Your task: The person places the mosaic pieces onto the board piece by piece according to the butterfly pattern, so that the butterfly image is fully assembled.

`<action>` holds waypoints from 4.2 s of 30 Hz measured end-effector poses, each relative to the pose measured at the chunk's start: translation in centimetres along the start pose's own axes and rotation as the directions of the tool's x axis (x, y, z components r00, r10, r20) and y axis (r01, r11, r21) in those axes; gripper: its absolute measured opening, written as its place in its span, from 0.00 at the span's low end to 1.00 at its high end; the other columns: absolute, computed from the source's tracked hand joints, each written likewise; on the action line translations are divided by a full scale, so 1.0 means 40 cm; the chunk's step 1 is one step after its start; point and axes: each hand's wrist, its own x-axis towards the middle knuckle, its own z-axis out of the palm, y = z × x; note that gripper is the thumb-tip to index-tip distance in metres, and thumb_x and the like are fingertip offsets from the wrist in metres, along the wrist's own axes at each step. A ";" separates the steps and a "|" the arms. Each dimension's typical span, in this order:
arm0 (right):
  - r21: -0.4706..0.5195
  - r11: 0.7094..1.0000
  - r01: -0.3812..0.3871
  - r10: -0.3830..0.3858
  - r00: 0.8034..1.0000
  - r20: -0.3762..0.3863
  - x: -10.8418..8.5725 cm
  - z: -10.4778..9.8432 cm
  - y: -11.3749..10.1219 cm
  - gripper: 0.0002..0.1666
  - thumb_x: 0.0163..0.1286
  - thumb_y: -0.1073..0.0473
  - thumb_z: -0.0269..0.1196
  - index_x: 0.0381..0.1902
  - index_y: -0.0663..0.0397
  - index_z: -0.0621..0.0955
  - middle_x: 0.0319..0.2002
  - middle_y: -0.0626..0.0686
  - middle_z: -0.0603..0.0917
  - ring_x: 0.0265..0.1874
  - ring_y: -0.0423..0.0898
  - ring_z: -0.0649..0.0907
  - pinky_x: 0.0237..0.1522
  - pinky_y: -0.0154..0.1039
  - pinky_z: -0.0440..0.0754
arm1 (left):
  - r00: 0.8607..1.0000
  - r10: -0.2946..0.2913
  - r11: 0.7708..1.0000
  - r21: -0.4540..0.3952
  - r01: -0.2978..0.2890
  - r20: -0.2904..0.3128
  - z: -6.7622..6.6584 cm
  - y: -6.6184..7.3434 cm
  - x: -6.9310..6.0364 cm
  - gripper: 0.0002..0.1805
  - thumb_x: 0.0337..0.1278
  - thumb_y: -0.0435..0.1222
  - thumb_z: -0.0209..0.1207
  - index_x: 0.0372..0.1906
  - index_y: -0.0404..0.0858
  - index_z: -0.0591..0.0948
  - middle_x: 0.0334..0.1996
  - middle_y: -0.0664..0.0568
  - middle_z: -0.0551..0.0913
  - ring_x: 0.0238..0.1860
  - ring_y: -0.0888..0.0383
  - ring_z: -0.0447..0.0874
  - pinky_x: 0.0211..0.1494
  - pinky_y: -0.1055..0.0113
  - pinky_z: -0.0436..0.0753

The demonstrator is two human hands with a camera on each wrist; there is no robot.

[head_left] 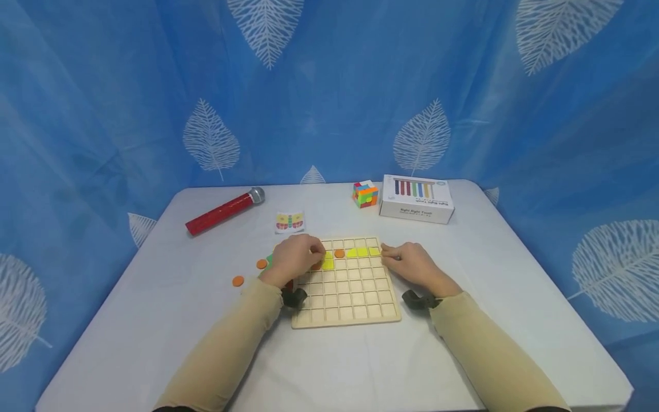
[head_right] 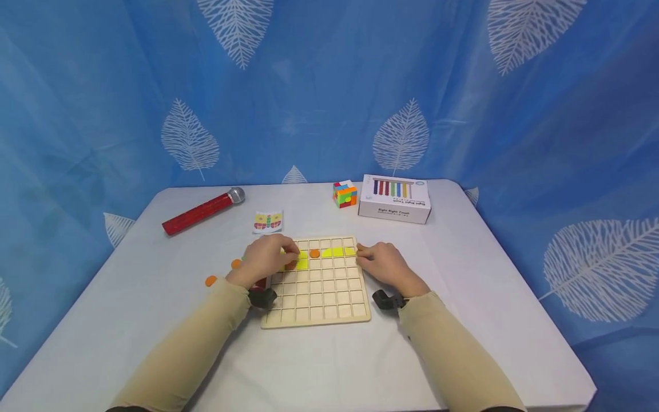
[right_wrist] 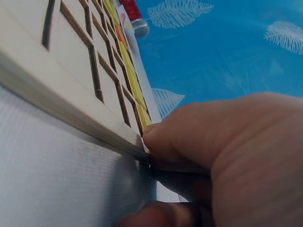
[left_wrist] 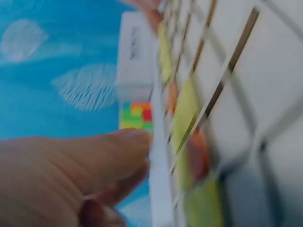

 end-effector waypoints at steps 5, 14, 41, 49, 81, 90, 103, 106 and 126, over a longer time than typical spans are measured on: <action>0.007 1.000 0.000 -0.001 1.000 0.003 -0.001 -0.003 -0.003 0.23 0.75 0.47 0.62 0.64 0.48 0.81 0.69 0.49 0.77 0.70 0.59 0.75 0.70 0.59 0.70 | 0.972 -0.207 0.974 -0.116 0.195 -0.109 -0.062 -0.094 -0.040 0.11 0.69 0.45 0.65 0.51 0.47 0.86 0.49 0.53 0.87 0.50 0.51 0.81 0.57 0.51 0.79; 0.000 1.000 0.013 -0.013 1.000 -0.009 -0.006 -0.001 -0.005 0.23 0.76 0.48 0.61 0.63 0.50 0.82 0.69 0.51 0.77 0.71 0.60 0.73 0.71 0.60 0.68 | 0.931 -0.364 0.917 -0.172 0.360 0.005 -0.060 -0.224 -0.093 0.24 0.65 0.52 0.66 0.59 0.42 0.82 0.54 0.46 0.83 0.52 0.48 0.78 0.59 0.49 0.80; 0.045 0.999 -0.025 0.025 1.000 0.012 -0.001 0.004 0.000 0.24 0.75 0.47 0.62 0.64 0.50 0.81 0.70 0.50 0.76 0.73 0.59 0.71 0.73 0.60 0.65 | 0.937 -0.347 0.929 -0.124 0.348 0.034 -0.046 -0.213 -0.079 0.17 0.64 0.49 0.68 0.49 0.43 0.85 0.41 0.51 0.85 0.41 0.52 0.79 0.50 0.57 0.79; 0.028 1.000 -0.011 0.011 1.000 -0.007 0.001 0.002 0.000 0.24 0.76 0.47 0.62 0.64 0.50 0.81 0.70 0.50 0.77 0.73 0.59 0.71 0.72 0.60 0.66 | 0.944 -0.331 0.937 -0.118 0.330 0.007 -0.044 -0.211 -0.079 0.18 0.62 0.50 0.70 0.48 0.43 0.85 0.40 0.52 0.85 0.40 0.52 0.79 0.50 0.56 0.79; 0.056 0.998 0.001 -0.001 1.000 0.002 -0.008 0.003 -0.004 0.23 0.76 0.48 0.62 0.63 0.50 0.82 0.69 0.51 0.77 0.72 0.58 0.72 0.72 0.59 0.68 | 1.000 -0.003 1.000 -0.027 0.003 -0.008 0.054 0.098 -0.002 0.06 0.68 0.45 0.66 0.42 0.49 0.87 0.36 0.60 0.87 0.30 0.61 0.78 0.32 0.66 0.75; 0.062 0.998 -0.007 0.007 1.000 -0.002 -0.009 0.002 -0.005 0.22 0.75 0.48 0.62 0.62 0.50 0.83 0.69 0.51 0.78 0.72 0.58 0.73 0.72 0.59 0.67 | 0.999 0.007 1.000 -0.005 -0.007 0.039 0.062 0.100 0.016 0.06 0.68 0.44 0.66 0.43 0.50 0.89 0.40 0.61 0.89 0.35 0.61 0.80 0.39 0.61 0.79; 0.045 0.999 -0.013 0.012 1.000 0.012 -0.006 0.000 -0.014 0.23 0.76 0.48 0.61 0.63 0.49 0.81 0.70 0.51 0.77 0.72 0.59 0.72 0.69 0.58 0.72 | 0.994 -0.086 0.992 -0.095 0.080 -0.065 0.021 0.033 -0.009 0.07 0.66 0.45 0.67 0.45 0.51 0.90 0.45 0.59 0.88 0.47 0.56 0.84 0.44 0.59 0.82; 0.022 1.000 0.002 -0.002 1.000 0.007 -0.003 0.002 -0.011 0.23 0.76 0.48 0.60 0.63 0.50 0.82 0.69 0.52 0.77 0.72 0.60 0.72 0.69 0.59 0.73 | 0.971 -0.219 0.963 -0.184 0.198 -0.099 -0.020 -0.035 -0.035 0.11 0.68 0.46 0.64 0.49 0.49 0.88 0.50 0.54 0.87 0.51 0.52 0.81 0.55 0.52 0.79; -0.017 0.999 0.034 -0.034 0.999 -0.003 -0.005 0.006 -0.006 0.23 0.75 0.49 0.60 0.62 0.51 0.83 0.67 0.52 0.80 0.29 0.47 0.81 0.44 0.43 0.75 | 0.933 -0.335 0.942 -0.067 0.329 -0.128 0.014 -0.181 -0.049 0.23 0.65 0.51 0.66 0.60 0.45 0.86 0.50 0.48 0.82 0.47 0.50 0.77 0.49 0.57 0.77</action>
